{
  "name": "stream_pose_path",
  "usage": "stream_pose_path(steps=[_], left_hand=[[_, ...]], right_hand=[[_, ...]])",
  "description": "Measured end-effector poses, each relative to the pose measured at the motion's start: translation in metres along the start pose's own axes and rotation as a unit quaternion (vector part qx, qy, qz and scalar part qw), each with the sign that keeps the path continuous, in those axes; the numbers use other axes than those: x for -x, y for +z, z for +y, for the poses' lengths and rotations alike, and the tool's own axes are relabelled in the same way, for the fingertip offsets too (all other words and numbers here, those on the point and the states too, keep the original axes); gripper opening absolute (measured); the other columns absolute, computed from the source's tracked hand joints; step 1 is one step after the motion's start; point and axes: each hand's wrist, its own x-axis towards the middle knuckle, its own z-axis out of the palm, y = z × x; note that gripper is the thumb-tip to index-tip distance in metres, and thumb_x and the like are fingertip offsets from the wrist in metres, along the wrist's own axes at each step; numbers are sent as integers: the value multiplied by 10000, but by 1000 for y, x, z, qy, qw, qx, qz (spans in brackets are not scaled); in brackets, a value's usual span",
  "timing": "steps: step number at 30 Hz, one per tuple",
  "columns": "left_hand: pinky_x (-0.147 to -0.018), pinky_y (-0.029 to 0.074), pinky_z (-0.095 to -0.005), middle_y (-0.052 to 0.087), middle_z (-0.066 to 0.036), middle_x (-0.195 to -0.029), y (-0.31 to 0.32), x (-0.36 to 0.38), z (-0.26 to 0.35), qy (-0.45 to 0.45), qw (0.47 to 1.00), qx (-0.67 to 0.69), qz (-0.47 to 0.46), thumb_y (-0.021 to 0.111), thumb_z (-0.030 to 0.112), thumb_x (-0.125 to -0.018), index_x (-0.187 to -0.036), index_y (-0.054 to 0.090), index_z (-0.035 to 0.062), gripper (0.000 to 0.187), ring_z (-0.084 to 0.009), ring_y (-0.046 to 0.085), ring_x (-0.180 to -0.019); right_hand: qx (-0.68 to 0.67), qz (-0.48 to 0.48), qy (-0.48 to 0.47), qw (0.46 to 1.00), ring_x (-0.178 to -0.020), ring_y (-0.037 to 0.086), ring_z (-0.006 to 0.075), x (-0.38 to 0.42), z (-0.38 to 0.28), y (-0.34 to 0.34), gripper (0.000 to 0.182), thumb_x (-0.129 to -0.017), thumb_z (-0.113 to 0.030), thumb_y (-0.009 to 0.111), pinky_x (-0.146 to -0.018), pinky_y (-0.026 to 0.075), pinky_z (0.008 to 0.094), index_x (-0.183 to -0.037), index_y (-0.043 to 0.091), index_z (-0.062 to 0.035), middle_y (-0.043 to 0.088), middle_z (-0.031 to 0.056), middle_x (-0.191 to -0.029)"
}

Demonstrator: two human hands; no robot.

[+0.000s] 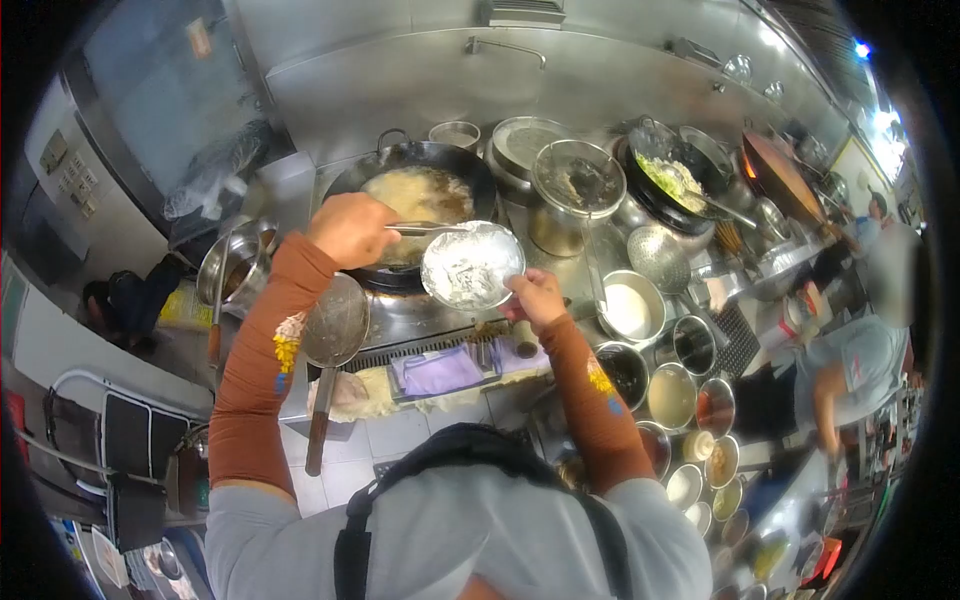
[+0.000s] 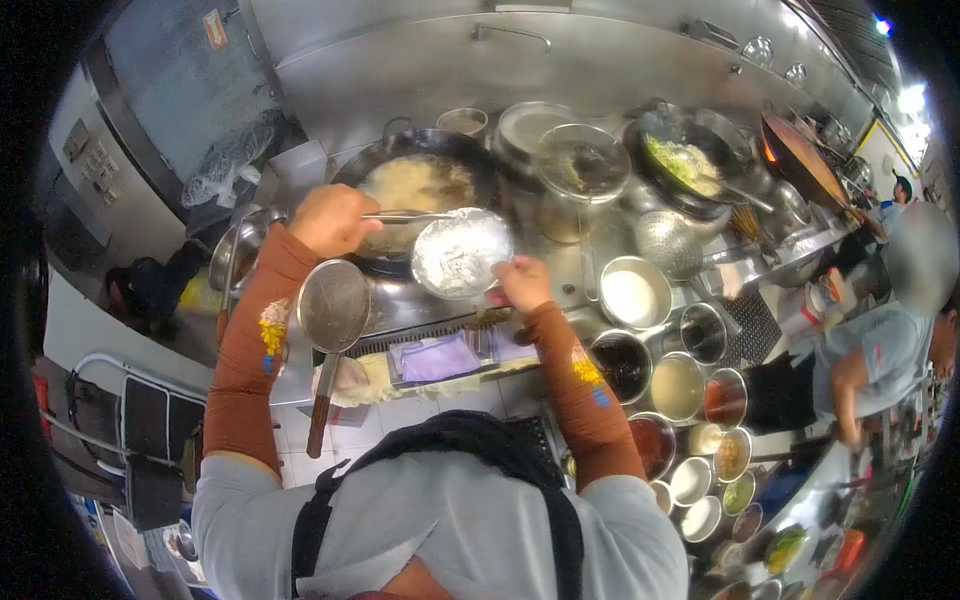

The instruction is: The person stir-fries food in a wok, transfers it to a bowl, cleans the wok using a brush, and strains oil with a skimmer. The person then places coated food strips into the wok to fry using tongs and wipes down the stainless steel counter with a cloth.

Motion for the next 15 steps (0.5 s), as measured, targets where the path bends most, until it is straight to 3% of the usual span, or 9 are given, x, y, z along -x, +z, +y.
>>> stream_pose_path(steps=[2, 5, 9, 11, 15], left_hand=[[-692, 493, -495, 661, -172, -814, -4, 0, 0, 1, 1000, -11, -1, 673, 300, -813, -906, 690, 75, 244, -387, 629, -812], [-700, 502, -482, 669, -162, -828, 20, -6, 13, -14, 993, -51, -102, 684, 313, -813, -900, 690, 75, 253, -378, 636, -817], [-719, 506, -468, 675, -127, -859, 34, -12, 31, -6, 986, -94, -139, 677, 320, -829, -917, 685, 95, 242, -349, 645, -849], [-717, 503, -462, 672, -130, -848, 30, -11, 22, -16, 994, -83, -73, 665, 303, -835, -911, 686, 92, 224, -350, 646, -839], [-722, 502, -459, 673, -150, -857, -12, -11, 10, -33, 997, -62, 28, 655, 291, -841, -924, 695, 80, 230, -365, 642, -821]], right_hand=[[0, 6, 4, 1000, -571, 654, 211, -1, -1, -2, 178, -845, -137, 622, -456, 517, 282, -904, 602, 29, 639, 109, -767], [-5, 8, -7, 1000, -565, 652, 211, -2, -2, -2, 188, -846, -141, 622, -460, 519, 283, -915, 602, 32, 638, 109, -763], [8, 15, -25, 1000, -511, 622, 194, -8, 2, -4, 182, -843, -143, 623, -426, 493, 274, -906, 593, 25, 623, 101, -716], [15, 26, -30, 999, -450, 583, 161, -4, 1, -4, 167, -839, -153, 623, -397, 462, 257, -896, 579, -3, 608, 88, -643], [-12, 49, -9, 999, -453, 588, 166, -8, 5, -8, 158, -841, -137, 612, -389, 457, 262, -902, 580, 5, 617, 99, -664]])
